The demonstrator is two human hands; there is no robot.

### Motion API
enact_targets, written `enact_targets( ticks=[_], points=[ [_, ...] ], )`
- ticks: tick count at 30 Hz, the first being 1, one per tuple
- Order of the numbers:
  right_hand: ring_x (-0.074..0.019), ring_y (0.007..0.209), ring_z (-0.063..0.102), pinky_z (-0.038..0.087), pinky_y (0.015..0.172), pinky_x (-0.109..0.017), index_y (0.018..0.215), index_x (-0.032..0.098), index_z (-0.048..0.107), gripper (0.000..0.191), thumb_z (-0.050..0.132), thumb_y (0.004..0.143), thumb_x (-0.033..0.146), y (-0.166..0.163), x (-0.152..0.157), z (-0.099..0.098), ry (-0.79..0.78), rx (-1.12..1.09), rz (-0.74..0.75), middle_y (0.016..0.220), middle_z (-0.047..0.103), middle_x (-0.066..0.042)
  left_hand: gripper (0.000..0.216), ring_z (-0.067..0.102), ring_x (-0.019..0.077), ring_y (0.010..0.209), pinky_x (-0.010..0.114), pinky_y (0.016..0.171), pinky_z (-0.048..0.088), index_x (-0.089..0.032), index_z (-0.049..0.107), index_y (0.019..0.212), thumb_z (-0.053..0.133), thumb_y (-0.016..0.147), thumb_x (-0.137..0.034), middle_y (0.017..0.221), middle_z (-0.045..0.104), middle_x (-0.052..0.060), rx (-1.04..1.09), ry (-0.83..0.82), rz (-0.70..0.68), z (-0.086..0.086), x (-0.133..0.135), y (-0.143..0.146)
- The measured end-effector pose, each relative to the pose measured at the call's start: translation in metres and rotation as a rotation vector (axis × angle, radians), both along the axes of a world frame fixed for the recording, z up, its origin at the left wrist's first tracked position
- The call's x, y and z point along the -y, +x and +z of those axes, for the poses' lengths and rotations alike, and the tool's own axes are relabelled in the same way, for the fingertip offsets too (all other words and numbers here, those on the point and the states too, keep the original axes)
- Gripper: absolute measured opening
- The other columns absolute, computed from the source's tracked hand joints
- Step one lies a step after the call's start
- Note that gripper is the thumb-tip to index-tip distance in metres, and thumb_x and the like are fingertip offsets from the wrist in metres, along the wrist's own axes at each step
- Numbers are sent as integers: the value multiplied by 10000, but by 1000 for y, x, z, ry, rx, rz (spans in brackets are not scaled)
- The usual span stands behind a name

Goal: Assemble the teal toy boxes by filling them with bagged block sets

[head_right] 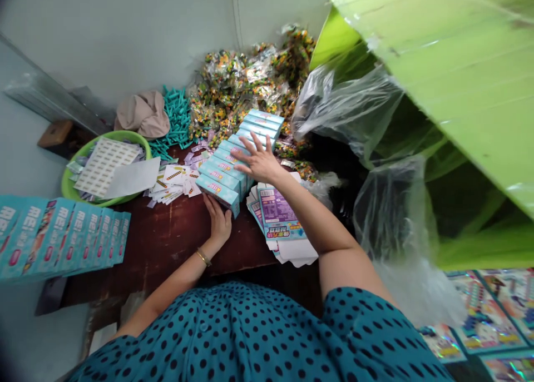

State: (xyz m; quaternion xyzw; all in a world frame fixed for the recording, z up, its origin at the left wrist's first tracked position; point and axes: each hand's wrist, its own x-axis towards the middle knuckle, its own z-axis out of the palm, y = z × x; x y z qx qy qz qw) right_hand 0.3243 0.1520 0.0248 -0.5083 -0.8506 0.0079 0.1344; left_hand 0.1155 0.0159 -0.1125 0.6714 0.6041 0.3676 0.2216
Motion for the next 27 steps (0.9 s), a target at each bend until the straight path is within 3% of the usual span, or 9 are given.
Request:
enact_targets(
  ticks=[4, 9, 15, 20, 27],
  points=[
    [-378, 1589, 170, 118, 1236, -718, 1447, 468, 563, 427, 433, 1046, 536, 32, -34, -1, -12, -31, -40, 1720, 252, 64, 860, -211, 295, 1582, 524, 1319, 3, -119, -116, 1650, 370, 1027, -458, 1698, -280, 175, 23, 11, -2, 0, -2, -1],
    [-365, 1594, 140, 102, 1229, -733, 1470, 447, 547, 444, 353, 1075, 503, 60, -47, -5, -45, -75, -107, 1721, 255, 40, 873, -166, 313, 1593, 532, 1319, 21, -121, -93, 1655, 388, 1021, -479, 1706, -254, 184, 42, 24, 6, 1, -4, -2],
    [-373, 1605, 77, 98, 1234, -719, 1483, 450, 529, 463, 358, 1066, 555, 62, -43, -10, -22, -97, -124, 1741, 179, 53, 846, -171, 307, 1594, 526, 1317, 12, -126, -91, 1658, 381, 1039, -458, 1705, -258, 177, 24, 92, -3, -3, -3, -4],
    [-392, 1604, 48, 2, 1245, -705, 1465, 449, 557, 481, 346, 1060, 597, 60, -43, -13, 56, -49, -47, 1744, 141, 97, 838, -175, 331, 1595, 575, 1304, 18, -90, -113, 1647, 388, 1054, -405, 1695, -259, 218, 8, 142, -21, -6, -3, -4],
    [-395, 1605, 40, 20, 1242, -726, 1468, 457, 554, 480, 285, 1081, 547, 91, -73, -18, -62, -153, -112, 1746, 105, 115, 854, -153, 339, 1599, 570, 1307, 26, -78, -99, 1648, 416, 1047, -400, 1701, -237, 226, 13, 120, -11, -7, -3, -7]
  ],
)
